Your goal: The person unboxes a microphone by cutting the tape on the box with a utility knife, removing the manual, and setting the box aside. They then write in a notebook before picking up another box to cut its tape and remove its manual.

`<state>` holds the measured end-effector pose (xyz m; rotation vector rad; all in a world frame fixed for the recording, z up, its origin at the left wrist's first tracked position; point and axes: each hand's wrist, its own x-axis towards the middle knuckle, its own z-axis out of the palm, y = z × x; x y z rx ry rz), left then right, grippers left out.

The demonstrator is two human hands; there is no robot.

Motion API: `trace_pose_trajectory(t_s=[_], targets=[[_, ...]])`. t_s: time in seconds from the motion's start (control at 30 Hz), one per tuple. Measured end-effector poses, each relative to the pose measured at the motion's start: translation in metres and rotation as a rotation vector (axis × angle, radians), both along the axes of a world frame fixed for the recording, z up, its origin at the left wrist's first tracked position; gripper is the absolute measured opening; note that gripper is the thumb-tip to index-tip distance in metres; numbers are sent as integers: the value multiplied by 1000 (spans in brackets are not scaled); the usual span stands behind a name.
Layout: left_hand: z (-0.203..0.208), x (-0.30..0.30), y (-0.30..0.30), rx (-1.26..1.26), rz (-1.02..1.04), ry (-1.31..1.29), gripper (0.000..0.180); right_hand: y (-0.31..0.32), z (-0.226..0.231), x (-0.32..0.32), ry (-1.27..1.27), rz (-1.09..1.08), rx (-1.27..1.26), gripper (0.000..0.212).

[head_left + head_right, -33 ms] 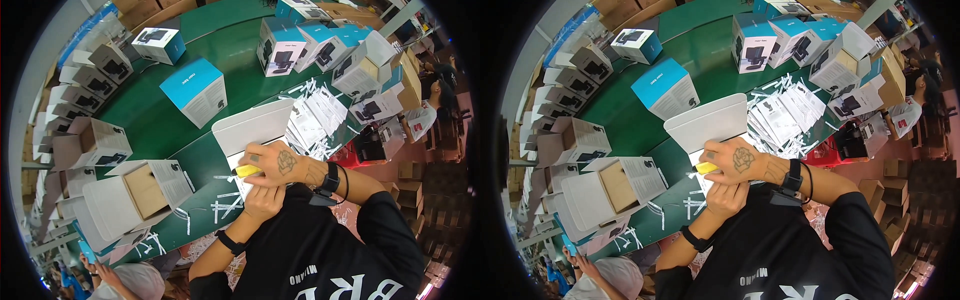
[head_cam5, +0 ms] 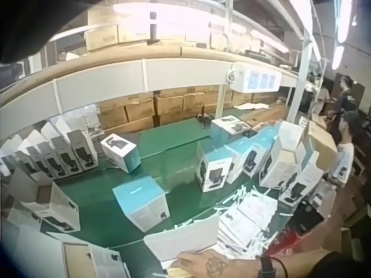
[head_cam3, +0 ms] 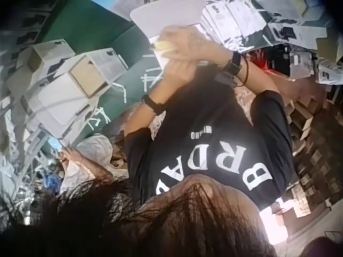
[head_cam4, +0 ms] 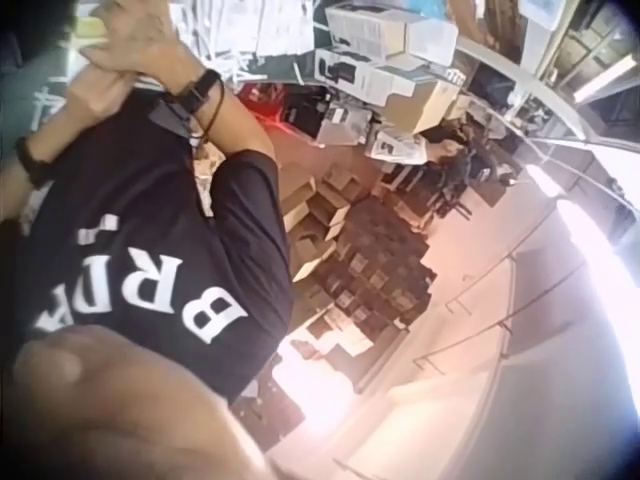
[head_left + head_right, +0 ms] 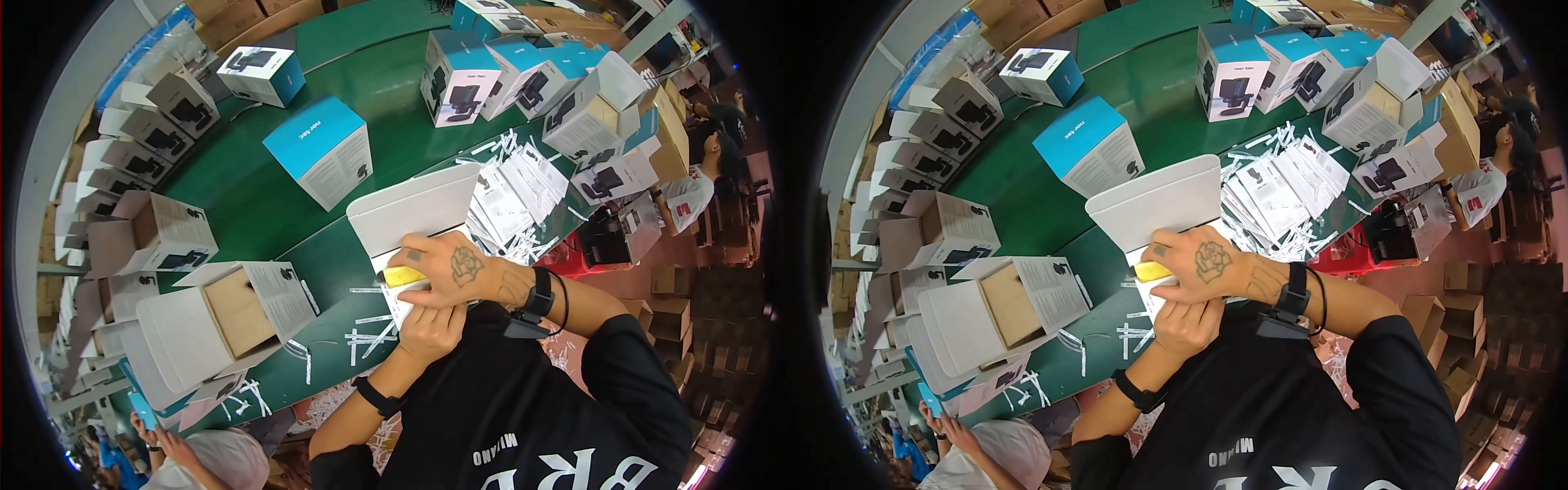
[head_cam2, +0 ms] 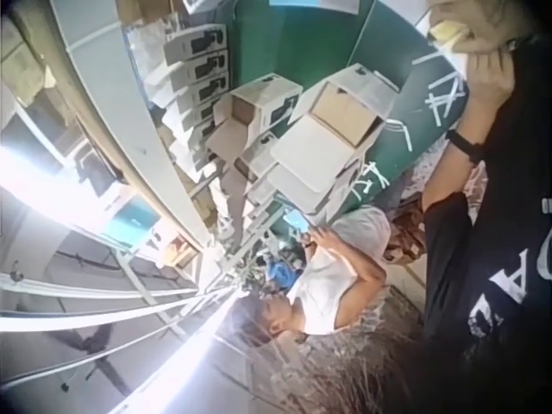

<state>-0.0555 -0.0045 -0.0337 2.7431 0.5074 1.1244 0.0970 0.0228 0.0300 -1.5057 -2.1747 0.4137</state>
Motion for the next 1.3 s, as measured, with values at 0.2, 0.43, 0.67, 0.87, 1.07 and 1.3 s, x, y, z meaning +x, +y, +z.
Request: trace_pose_trajectory(t_s=[0.2, 0.43, 0.67, 0.87, 1.07, 1.3], targets=[[3, 7, -5, 9, -12, 22, 17, 6, -45, -35, -26, 6, -133, 21], [11, 4, -2, -20, 55, 10, 23, -13, 21, 7, 464, -153, 136, 19], [33, 13, -2, -151, -47, 144, 29, -37, 10, 137, 194, -768, 117, 52], [60, -4, 17, -793, -155, 412, 68, 4, 41, 64, 758, -448, 54, 35], [-5, -15, 34, -1868, 16, -516, 58, -87, 64, 61, 571, -218, 181, 31], [-14, -19, 21, -1970, -131, -100, 50, -138, 76, 53, 291, -461, -149, 29]])
